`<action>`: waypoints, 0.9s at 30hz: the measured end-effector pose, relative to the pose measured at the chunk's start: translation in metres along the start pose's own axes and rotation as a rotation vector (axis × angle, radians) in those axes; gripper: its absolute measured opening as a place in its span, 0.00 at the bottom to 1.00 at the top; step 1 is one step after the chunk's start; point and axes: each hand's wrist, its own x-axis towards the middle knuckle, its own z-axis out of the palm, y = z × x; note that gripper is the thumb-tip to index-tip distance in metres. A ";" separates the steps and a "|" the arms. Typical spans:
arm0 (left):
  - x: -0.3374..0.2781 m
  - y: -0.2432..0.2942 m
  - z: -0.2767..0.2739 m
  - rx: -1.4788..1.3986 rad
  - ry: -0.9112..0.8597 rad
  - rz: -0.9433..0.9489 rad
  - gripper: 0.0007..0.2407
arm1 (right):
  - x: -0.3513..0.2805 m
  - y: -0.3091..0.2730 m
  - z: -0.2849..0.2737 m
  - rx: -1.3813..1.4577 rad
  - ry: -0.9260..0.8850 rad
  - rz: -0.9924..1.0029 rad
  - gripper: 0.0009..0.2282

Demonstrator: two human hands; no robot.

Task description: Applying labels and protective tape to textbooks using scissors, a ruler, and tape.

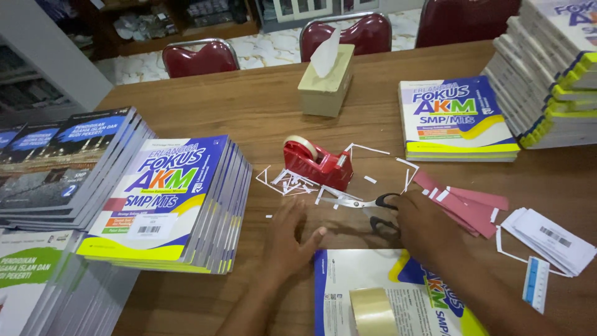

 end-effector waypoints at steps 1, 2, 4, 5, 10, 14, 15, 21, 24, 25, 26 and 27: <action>0.003 0.004 -0.004 -0.168 0.036 -0.030 0.30 | -0.003 0.004 0.006 0.039 0.051 0.031 0.15; 0.004 0.013 -0.002 -0.167 0.037 -0.028 0.30 | -0.005 0.003 0.007 0.040 0.054 0.031 0.15; 0.008 0.030 -0.001 -0.611 -0.018 -0.280 0.24 | -0.007 -0.002 0.010 0.152 0.074 0.087 0.14; 0.010 0.033 0.005 -0.607 -0.016 -0.277 0.24 | -0.008 -0.001 0.010 0.155 0.079 0.086 0.14; 0.016 0.035 0.030 -1.071 0.070 -0.316 0.06 | -0.010 0.002 0.010 0.226 0.175 -0.029 0.13; 0.020 0.031 0.028 -1.011 0.052 -0.330 0.04 | -0.007 0.002 0.012 0.234 0.074 0.022 0.12; 0.020 0.029 0.027 -0.970 0.032 -0.336 0.04 | -0.007 0.003 0.013 0.228 0.069 0.021 0.12; 0.024 0.016 0.018 -1.004 0.117 -0.458 0.08 | -0.011 0.015 0.023 0.260 0.138 -0.005 0.11; 0.030 -0.001 0.025 -0.917 0.275 -0.355 0.07 | -0.010 0.021 0.027 0.357 0.159 0.058 0.12; 0.031 -0.008 0.028 -0.807 0.312 -0.305 0.09 | -0.010 0.020 0.029 0.432 0.191 0.087 0.10; 0.032 -0.012 0.027 -0.808 0.310 -0.311 0.09 | -0.010 0.024 0.030 0.432 0.186 0.089 0.10; 0.033 -0.017 0.026 -0.642 0.337 -0.249 0.08 | -0.010 0.028 0.031 0.471 0.203 0.087 0.11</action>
